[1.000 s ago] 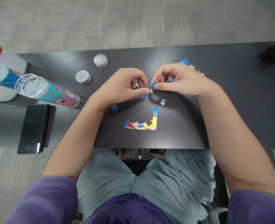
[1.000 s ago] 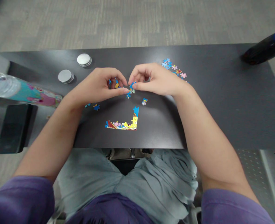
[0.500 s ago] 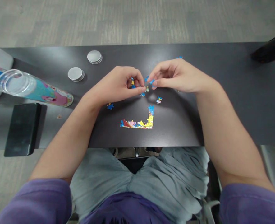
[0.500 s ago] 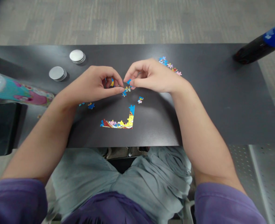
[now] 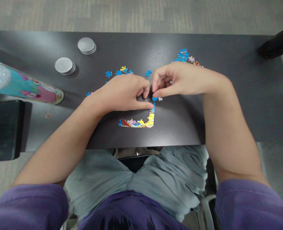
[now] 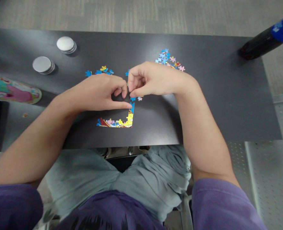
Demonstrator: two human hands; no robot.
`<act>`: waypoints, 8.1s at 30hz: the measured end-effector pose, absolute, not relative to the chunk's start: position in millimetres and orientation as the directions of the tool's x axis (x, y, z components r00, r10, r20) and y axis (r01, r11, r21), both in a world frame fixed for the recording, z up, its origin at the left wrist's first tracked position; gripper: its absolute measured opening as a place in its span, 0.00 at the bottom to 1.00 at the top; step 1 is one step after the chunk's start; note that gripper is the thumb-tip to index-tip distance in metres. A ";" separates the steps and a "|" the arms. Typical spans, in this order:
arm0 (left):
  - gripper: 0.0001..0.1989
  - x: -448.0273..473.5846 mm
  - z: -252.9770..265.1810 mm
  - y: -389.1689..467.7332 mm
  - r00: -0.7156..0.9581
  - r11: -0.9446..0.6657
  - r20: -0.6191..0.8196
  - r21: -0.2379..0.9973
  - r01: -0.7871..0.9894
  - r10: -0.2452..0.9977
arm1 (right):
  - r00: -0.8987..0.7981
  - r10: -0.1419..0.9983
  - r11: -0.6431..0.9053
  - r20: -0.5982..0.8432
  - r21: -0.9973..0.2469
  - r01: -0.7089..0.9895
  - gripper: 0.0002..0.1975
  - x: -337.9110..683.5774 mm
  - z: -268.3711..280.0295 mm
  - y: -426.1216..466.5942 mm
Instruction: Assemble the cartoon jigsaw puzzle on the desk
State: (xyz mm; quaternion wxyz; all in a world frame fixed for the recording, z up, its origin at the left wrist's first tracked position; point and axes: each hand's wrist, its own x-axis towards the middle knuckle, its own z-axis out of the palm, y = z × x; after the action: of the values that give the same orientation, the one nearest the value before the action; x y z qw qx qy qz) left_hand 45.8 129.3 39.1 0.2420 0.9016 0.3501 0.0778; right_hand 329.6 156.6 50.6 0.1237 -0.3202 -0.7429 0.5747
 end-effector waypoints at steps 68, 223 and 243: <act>0.19 -9.1 84.0 155.8 0.462 -0.333 -0.051 0.624 0.707 0.885 | -0.634 0.763 0.411 -0.128 -0.661 0.628 0.23 326.7 63.2 153.3; 0.13 23.6 70.4 144.2 0.632 -0.302 -0.341 0.660 0.688 0.696 | -0.754 0.651 0.417 -0.081 -0.792 0.445 0.20 303.6 51.8 144.8; 0.07 39.8 71.5 131.3 0.690 -0.487 -0.231 0.559 0.671 0.686 | -0.768 0.638 0.545 0.050 -0.734 0.405 0.17 315.7 36.8 148.8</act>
State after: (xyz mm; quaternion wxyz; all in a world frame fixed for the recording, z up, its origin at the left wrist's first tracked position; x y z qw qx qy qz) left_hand 39.8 131.3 71.5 0.3191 0.8621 0.3936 0.0116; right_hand 315.7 148.8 36.8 0.1578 -0.3015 -0.8647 0.3694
